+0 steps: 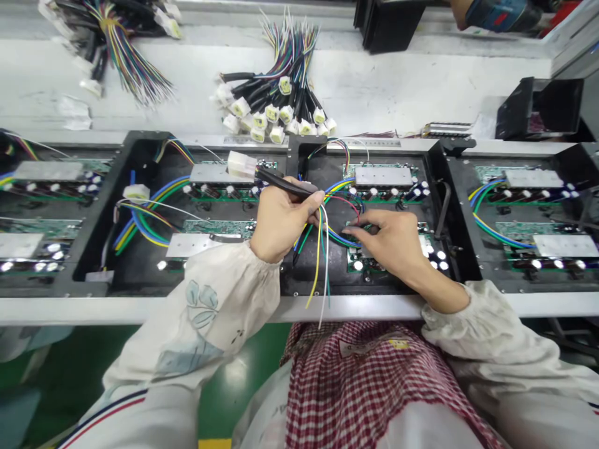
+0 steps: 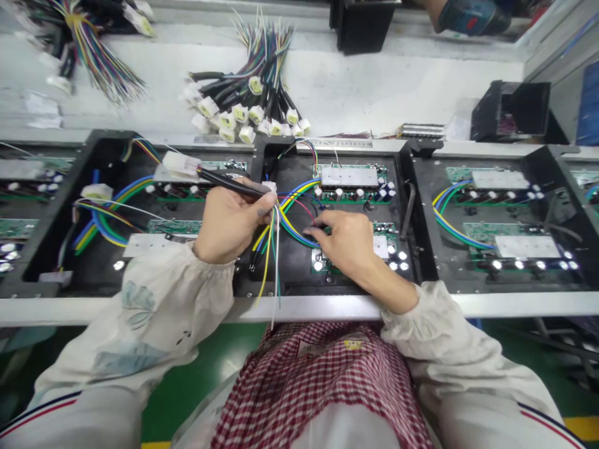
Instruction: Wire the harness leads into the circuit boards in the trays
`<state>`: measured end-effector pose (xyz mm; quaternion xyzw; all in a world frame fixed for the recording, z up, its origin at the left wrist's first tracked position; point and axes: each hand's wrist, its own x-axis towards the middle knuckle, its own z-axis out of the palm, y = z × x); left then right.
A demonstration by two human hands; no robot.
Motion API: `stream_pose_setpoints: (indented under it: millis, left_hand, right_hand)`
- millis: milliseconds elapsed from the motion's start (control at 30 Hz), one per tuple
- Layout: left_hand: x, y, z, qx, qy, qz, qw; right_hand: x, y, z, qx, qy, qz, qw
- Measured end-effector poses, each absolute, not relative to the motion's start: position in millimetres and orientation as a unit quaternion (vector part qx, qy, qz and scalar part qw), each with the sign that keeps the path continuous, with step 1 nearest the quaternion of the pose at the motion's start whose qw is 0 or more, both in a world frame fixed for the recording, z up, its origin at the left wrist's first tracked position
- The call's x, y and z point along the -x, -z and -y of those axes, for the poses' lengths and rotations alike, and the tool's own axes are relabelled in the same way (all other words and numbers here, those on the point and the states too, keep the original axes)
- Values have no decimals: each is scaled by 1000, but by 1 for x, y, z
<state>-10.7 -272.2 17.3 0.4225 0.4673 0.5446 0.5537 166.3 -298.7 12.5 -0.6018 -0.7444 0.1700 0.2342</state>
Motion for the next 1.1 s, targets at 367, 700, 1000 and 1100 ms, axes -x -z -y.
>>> stream_pose_setpoints:
  millis: [367,700,1000,1100]
  left_hand:
    - [10,-16,272,-439,-538,-468,546]
    - [9,-16,273,-418,-543,-484,544]
    - [8,-18,272,-442,-525,-490,538]
    - [8,-17,272,-445,-528,-487,534]
  right_hand:
    - [-170,-14,298,585,-146,774,192]
    - [-177,-49,346,453,-339,815,122]
    - [-209,-16,287,646,-110,688,310]
    - [-208,-8,283,641,-124,694,303]
